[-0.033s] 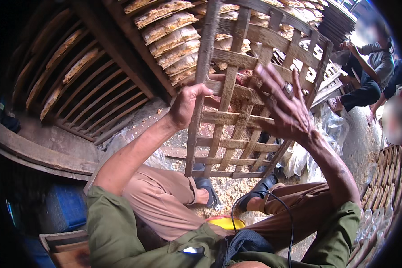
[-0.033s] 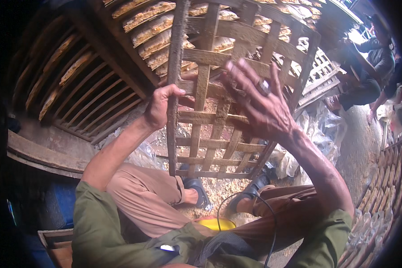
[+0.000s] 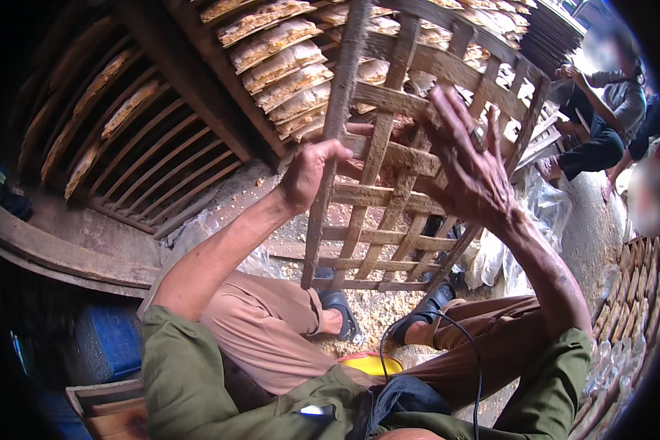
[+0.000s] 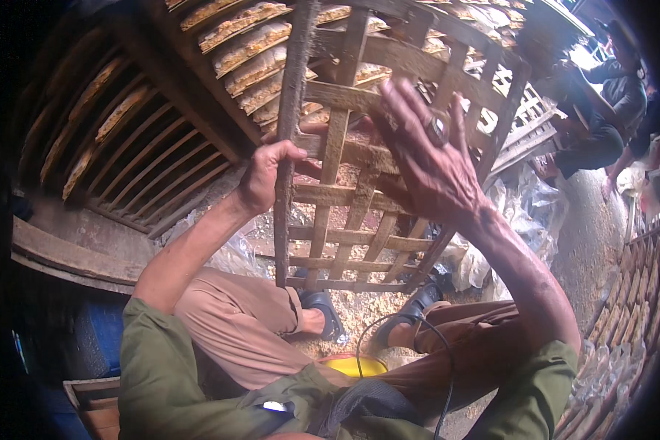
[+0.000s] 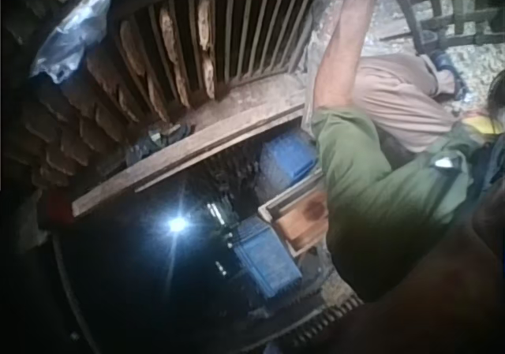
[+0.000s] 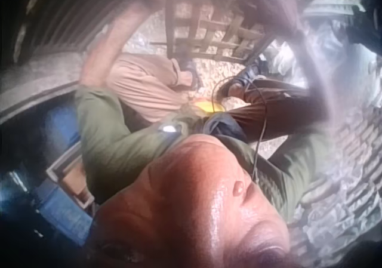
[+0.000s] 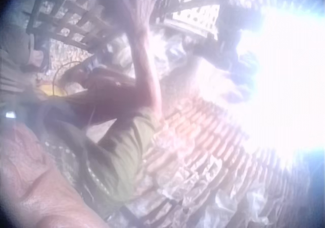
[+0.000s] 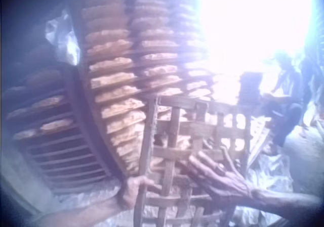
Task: The person sits on the floor and assembles a wooden lattice frame by hand, tapping and adjusting the slats to fit together. The person then places a clear plastic sheet over the frame and continues to adjust the structure.
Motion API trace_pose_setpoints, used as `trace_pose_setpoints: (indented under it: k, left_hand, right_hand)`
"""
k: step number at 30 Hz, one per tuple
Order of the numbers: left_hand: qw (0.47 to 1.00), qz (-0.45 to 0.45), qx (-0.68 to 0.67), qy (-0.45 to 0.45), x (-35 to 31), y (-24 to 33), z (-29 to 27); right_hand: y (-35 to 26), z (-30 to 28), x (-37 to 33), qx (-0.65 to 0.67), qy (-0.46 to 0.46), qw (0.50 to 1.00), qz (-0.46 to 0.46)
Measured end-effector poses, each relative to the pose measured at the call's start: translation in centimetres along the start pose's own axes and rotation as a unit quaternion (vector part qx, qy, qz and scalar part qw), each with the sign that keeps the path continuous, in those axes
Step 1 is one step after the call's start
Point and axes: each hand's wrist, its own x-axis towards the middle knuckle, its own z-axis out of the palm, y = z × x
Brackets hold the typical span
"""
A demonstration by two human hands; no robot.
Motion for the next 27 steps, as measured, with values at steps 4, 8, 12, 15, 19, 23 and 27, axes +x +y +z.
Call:
trace_pose_setpoints:
  k: [4,8,12,15,19,23,27]
  left_hand:
    - [0.995,0.0,0.086,-0.041,0.5,1.3,2.0]
    - [0.99,-0.01,0.129,-0.059,2.2,-0.2,3.3]
    - [0.993,0.031,0.096,-0.067,1.4,0.4,3.1]
    - [0.996,-0.018,0.074,-0.043,1.0,0.6,3.6]
    - [0.996,-0.01,0.085,-0.04,1.2,0.2,3.4]
    - [0.993,0.01,0.1,-0.066,1.1,0.3,1.3]
    - [0.933,0.099,0.334,-0.087,1.4,-0.6,-1.9]
  right_hand:
    - [1.0,-1.5,2.5,-0.092,0.066,0.992,0.061]
    - [1.2,-3.3,2.3,-0.066,0.052,0.995,0.062]
    - [2.6,-3.4,1.5,-0.017,0.004,1.0,-0.024]
    - [2.7,-1.4,1.6,-0.01,0.123,0.992,0.036]
    - [2.9,-2.7,0.9,-0.003,0.041,0.996,-0.081]
    - [2.2,-3.7,1.7,-0.029,-0.03,0.997,-0.068]
    - [1.5,-3.0,-0.4,0.008,-0.025,0.998,0.062]
